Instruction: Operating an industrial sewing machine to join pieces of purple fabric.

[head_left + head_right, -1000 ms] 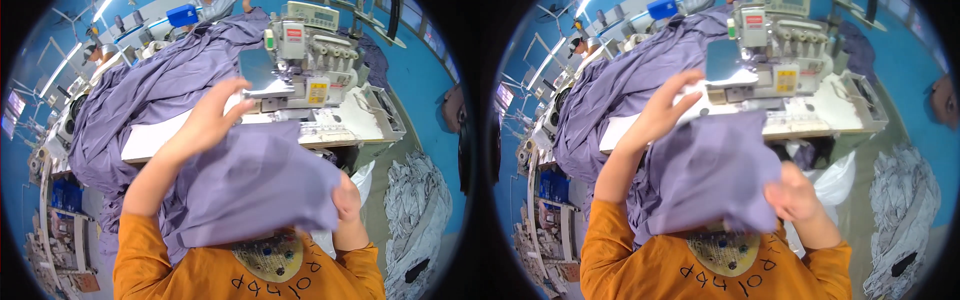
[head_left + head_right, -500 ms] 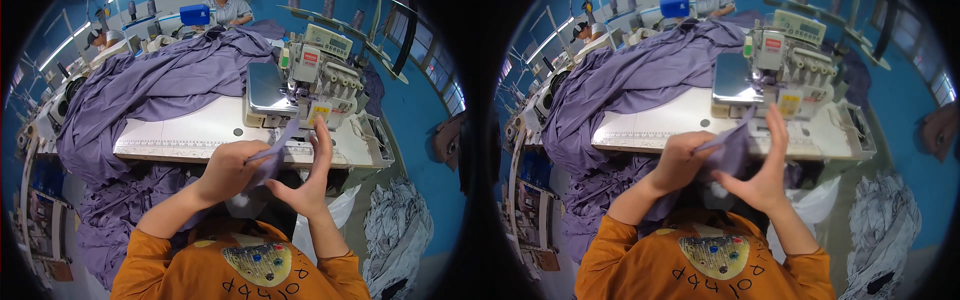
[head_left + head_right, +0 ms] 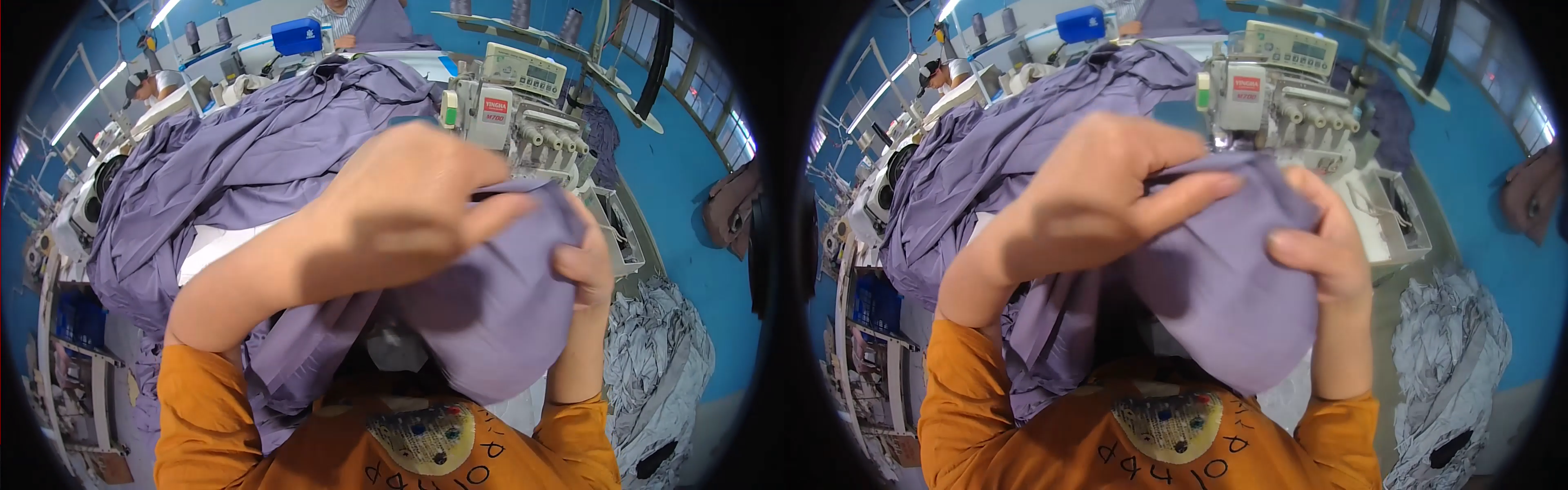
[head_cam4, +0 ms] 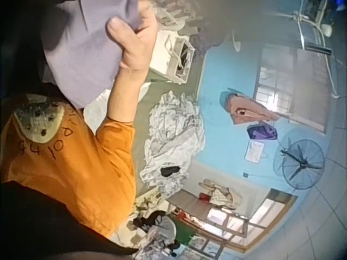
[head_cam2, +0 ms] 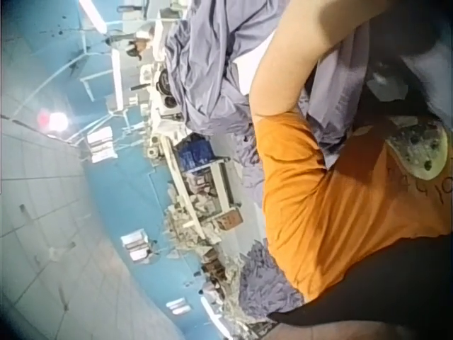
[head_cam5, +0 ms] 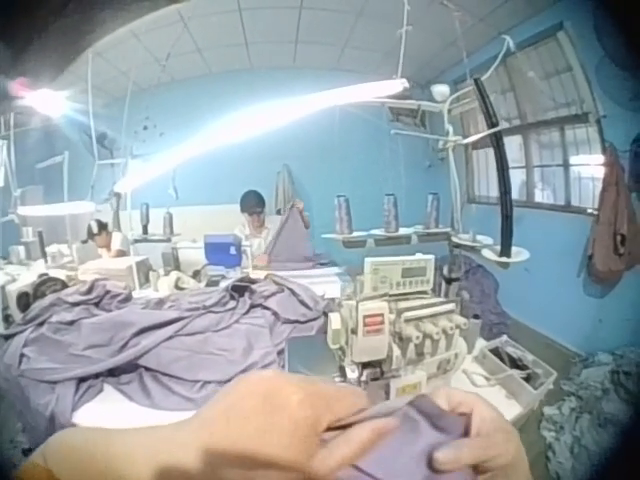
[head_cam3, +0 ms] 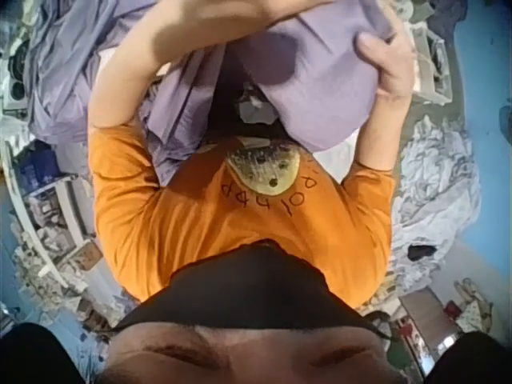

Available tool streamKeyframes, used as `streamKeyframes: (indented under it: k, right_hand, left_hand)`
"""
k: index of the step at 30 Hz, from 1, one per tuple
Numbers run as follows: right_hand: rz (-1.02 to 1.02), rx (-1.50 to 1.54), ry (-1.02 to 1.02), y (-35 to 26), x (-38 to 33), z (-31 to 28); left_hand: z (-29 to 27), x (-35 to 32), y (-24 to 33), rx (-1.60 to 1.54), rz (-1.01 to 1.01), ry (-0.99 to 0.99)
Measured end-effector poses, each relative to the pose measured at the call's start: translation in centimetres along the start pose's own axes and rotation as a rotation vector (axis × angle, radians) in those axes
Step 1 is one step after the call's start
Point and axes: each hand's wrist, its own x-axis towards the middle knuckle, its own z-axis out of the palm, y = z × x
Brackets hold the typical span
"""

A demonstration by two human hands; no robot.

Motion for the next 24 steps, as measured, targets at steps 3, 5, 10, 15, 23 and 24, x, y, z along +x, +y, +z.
streamKeyframes:
  k: [3,5,10,15,23,24]
  right_hand:
    - [0.067,-0.477,0.093,3.5,2.2,-3.2]
    - [0.128,-0.478,0.153,6.3,3.7,-3.5]
    - [0.02,-0.301,0.332,10.6,5.3,-4.7]
    - [-0.107,-0.705,0.499,12.0,5.2,-4.7]
    - [0.005,-0.693,0.512,11.0,4.3,-5.0]
    - [0.068,-0.647,0.496,10.8,3.7,-5.1]
  left_hand:
    - [4.3,-1.9,-5.4,0.051,-0.219,0.059]
    - [6.4,-3.3,-7.9,0.11,-0.388,0.067]
    - [9.7,-3.8,-10.6,0.157,-0.397,0.129]
    - [10.1,-4.1,-11.2,0.281,-0.205,0.244]
    - [8.9,-2.9,-12.6,0.332,-0.01,-0.092]
    - [8.8,-2.7,-12.7,0.328,-0.008,-0.091]
